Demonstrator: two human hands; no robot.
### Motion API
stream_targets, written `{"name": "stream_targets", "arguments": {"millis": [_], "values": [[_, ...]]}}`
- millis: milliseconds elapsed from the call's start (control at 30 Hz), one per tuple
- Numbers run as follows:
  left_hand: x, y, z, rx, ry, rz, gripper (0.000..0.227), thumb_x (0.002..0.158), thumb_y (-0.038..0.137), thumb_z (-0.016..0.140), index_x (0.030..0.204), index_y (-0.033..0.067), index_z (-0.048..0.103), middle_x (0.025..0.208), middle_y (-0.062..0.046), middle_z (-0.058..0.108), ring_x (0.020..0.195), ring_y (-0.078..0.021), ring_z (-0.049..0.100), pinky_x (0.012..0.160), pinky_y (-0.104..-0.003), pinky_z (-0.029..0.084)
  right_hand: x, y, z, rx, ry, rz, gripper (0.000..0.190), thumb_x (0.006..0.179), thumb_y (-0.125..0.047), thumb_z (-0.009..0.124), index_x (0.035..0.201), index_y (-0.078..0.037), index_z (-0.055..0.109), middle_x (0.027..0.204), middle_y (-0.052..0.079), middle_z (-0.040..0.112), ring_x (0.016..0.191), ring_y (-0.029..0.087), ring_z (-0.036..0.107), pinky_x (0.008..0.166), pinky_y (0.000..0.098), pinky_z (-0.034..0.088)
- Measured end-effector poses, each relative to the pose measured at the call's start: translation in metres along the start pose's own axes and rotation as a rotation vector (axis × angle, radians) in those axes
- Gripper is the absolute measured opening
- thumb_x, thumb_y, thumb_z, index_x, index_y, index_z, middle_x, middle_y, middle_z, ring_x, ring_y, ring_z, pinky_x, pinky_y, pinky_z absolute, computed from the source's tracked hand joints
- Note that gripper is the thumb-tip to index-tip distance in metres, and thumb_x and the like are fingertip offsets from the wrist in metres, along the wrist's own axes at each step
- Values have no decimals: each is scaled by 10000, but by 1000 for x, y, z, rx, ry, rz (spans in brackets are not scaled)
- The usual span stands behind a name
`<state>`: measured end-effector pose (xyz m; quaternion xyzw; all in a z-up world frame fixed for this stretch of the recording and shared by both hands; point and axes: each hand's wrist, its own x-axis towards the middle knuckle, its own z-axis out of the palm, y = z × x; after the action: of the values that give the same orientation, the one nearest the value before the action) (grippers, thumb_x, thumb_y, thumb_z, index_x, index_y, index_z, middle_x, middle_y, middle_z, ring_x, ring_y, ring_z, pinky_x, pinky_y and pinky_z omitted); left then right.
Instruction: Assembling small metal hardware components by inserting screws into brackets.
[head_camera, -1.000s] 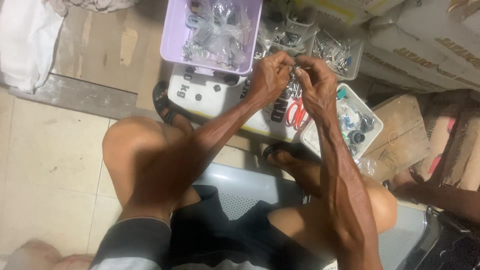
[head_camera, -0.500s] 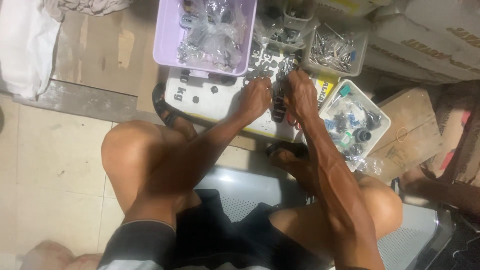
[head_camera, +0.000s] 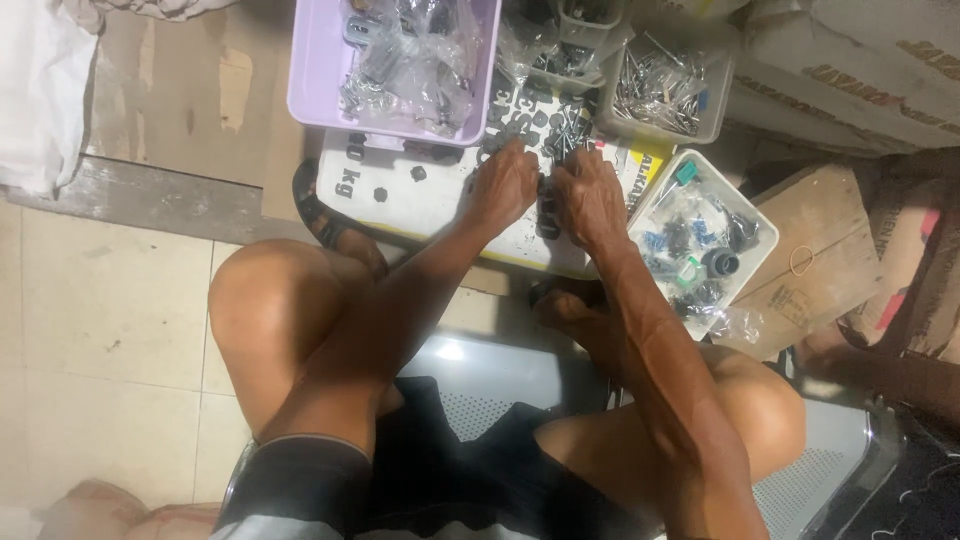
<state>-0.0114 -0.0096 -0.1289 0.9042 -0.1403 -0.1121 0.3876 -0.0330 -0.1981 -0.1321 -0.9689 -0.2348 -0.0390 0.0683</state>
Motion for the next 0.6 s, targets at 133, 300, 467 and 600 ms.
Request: {"name": "stream_targets", "arguments": {"millis": [133,300,467,600], "values": [[14,-25,37,-86,81,-1,170,951,80,564,839,-16,647,892,-258,581,843,-518,671,712,-609,564,4,-2,-11,56,-1,25,38,840,-87,702,820,-88,669,989,92,531,936,322,547,738,411,459],[10,8,18,-448,341,-66,66,856,107,700,859,130,761,776,-141,737,709,-331,738,590,-407,573,9,-9,-67,841,42,353,101,920,-11,672,1013,-43,694,857,143,671,794,305,682,726,408,520],[-15,72,-65,-1068,270,-275,164,883,10,659,1027,-52,707,848,-204,738,611,-170,726,524,-229,629,18,-29,-135,1111,235,341,184,966,26,663,1144,-19,673,887,67,635,829,147,636,780,303,537],[-11,72,-75,-1228,315,-285,201,858,30,706,1037,-58,681,772,-191,730,579,-166,732,520,-211,636,24,-51,-163,1191,213,295,189,990,25,665,1171,47,712,839,108,665,776,142,651,730,297,557]]}}
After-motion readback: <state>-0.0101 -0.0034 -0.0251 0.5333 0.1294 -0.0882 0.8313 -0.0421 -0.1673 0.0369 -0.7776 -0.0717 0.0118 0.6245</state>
